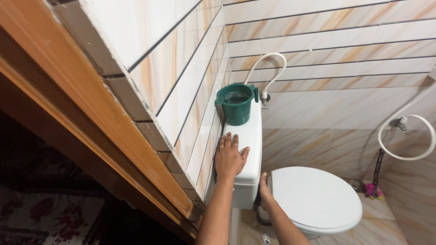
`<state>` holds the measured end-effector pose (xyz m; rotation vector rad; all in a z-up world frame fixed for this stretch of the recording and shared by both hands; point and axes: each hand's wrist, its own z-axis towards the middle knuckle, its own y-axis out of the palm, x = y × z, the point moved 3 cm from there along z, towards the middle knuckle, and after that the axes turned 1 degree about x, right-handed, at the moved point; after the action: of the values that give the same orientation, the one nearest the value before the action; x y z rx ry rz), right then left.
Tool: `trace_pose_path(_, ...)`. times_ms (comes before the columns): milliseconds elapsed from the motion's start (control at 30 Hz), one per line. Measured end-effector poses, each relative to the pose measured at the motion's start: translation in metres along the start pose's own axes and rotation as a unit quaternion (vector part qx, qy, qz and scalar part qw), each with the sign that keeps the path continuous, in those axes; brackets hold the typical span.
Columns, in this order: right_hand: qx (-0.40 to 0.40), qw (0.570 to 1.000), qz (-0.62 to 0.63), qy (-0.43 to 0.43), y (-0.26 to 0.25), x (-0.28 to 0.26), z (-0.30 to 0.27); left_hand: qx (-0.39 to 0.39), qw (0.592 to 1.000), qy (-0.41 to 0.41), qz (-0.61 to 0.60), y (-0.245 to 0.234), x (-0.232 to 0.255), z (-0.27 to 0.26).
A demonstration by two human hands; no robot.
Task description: The person scrubs the top of a white toilet tank with a metal scrubber, repeatedly dipping it into a green plastic cup of water. They wipe the surface and edges of the tank, then place the scrubber on the toilet seat.
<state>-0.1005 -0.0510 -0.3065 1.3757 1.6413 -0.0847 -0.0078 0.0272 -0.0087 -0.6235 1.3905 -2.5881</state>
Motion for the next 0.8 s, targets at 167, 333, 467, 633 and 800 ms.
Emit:
trace_pose_path(167,0.015,0.998,-0.004,0.065,0.002,0.012,-0.006,-0.007,1.0,-0.003,-0.003,0.001,0.0,0.0)
trace_pose_path(333,-0.006,0.998,-0.003,0.067,0.021,-0.048,-0.008,-0.01,1.0,-0.003,0.001,0.002,-0.003,0.003)
trace_pose_path(467,-0.065,0.998,0.0,0.02,0.044,-0.116,-0.047,-0.009,1.0,-0.007,0.0,0.003,-0.002,0.003)
trace_pose_path(633,-0.056,0.997,-0.026,-0.055,0.074,-0.142,-0.125,-0.007,1.0,-0.011,0.004,0.002,-0.002,0.004)
trace_pose_path(800,-0.098,0.967,-0.091,-0.219,0.106,-0.16,-0.158,-0.002,1.0,-0.009,-0.01,0.008,-0.005,0.003)
